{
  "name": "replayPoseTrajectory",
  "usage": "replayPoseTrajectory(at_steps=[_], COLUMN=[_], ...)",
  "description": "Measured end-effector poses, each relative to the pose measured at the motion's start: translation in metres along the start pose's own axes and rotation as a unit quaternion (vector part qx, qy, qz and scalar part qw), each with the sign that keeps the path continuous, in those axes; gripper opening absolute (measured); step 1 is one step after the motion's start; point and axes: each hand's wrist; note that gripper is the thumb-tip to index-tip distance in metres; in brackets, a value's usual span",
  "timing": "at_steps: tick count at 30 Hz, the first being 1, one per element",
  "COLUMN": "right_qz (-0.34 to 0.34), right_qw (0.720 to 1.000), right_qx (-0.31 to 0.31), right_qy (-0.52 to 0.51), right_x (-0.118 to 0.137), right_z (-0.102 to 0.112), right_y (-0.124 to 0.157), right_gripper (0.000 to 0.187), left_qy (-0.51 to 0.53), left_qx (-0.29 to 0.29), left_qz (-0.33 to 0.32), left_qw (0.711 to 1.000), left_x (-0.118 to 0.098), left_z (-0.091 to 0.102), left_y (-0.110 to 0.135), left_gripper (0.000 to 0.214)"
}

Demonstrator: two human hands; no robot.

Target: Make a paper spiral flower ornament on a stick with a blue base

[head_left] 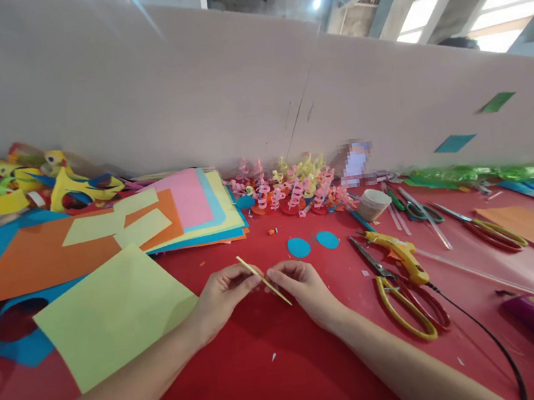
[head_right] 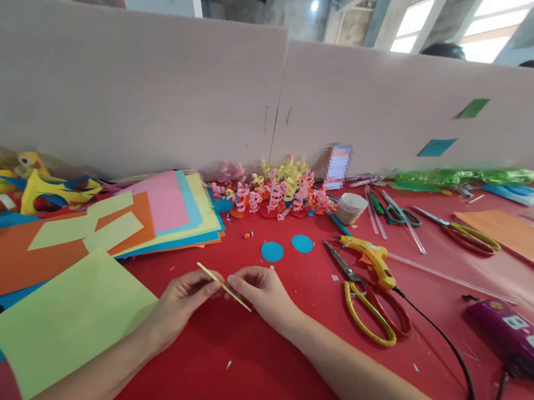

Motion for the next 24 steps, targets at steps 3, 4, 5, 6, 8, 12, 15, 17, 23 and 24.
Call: replayPoseTrajectory(at_steps=[3,4,5,6,8,12,15,17,23,24], right_qz=[-0.015,-0.017,-0.018,-0.018,-0.018,-0.012,-0.001,0.008,0.034,0.044], right_qw=[1.000,1.000,1.000,1.000,0.999,0.999,0.998,0.997,0.993,0.990], right_qx=[0.005,0.008,0.012,0.018,0.027,0.034,0.040,0.045,0.035,0.028], right_qy=[0.012,0.015,0.017,0.019,0.023,0.037,0.049,0.059,0.112,0.128], right_x=[-0.0005,-0.0009,-0.0013,-0.0016,-0.0019,-0.0011,-0.0009,-0.0014,-0.0046,-0.0051], right_z=[0.0016,0.0021,0.0025,0.0029,0.0033,0.0036,0.0037,0.0036,0.0010,0.0003], right_y=[-0.0004,-0.0006,-0.0008,-0.0010,-0.0015,-0.0023,-0.0022,-0.0018,0.0015,0.0023], right_gripper=[0.030,0.030,0.030,0.030,0.030,0.030,0.029,0.028,0.020,0.018], left_qy=[-0.014,-0.019,-0.024,-0.029,-0.036,-0.044,-0.051,-0.055,-0.071,-0.074], left_qx=[-0.004,-0.006,-0.007,-0.006,-0.003,-0.004,-0.005,-0.007,-0.008,-0.010], left_qz=[-0.010,-0.013,-0.016,-0.018,-0.019,-0.020,-0.017,-0.015,-0.017,-0.017], left_qw=[1.000,1.000,1.000,0.999,0.999,0.999,0.999,0.998,0.997,0.997], left_x=[-0.0017,-0.0021,-0.0024,-0.0026,-0.0025,-0.0016,-0.0014,-0.0017,-0.0024,-0.0024], left_z=[-0.0002,-0.0002,-0.0002,-0.0002,0.0000,0.0003,0.0006,0.0007,0.0001,0.0000], left_y=[0.0004,0.0004,0.0005,0.0005,0.0004,-0.0002,-0.0011,-0.0015,-0.0014,-0.0013], left_gripper=[0.010,0.010,0.010,0.010,0.010,0.012,0.012,0.013,0.014,0.014])
Point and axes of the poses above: each hand's wrist, its own y-axis away from the middle knuckle, its own z-axis out of the back of the hand, x = y × z, and after that the axes turned 12 degrees about z, right-handed
